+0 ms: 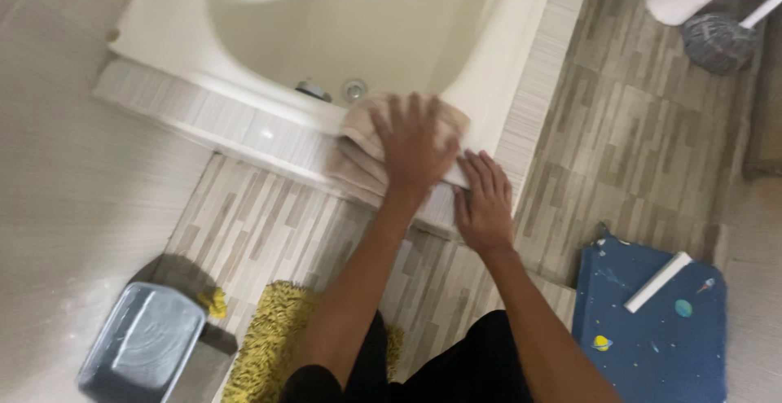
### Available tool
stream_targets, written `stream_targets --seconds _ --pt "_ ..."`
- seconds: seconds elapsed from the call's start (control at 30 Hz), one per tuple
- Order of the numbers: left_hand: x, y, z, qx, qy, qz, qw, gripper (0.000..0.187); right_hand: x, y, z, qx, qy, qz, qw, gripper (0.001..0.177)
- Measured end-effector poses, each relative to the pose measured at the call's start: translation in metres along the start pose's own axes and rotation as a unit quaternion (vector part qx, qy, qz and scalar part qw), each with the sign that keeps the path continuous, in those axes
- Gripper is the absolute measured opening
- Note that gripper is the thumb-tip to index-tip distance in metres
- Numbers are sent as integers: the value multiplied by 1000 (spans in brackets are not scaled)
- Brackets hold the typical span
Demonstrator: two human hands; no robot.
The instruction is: The person kneels on the bathroom floor and wipes the rim and edges of a white bathtub using a beige cloth. They repeatedly fold the cloth to expose clean sections and continue wiping the surface. Finally, they hang the cloth on a wall-mounted towel rack.
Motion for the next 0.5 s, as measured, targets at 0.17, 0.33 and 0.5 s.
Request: stream_targets --seconds 0.17,0.33,0.5 --pt "44 42 -29 -167 50 75 982 62 5 1 -1 -7 -15 5 1000 50" --pt "55 -4 -156 -4 -49 4 999 60 3 1 -3 -4 -7 2 1000 50" --pt "35 -31 -164 167 -67 -52 982 62 3 2 0 -9 1 4 1000 49"
Point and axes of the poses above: each hand's wrist, its own y-axis away from the middle knuckle, its own x-axis out of the back of the hand, z = x × y, the point moved 6 cm from there along -y, towards the middle knuckle, and after that the axes turned 10 degrees about z, right-handed, at the moved point
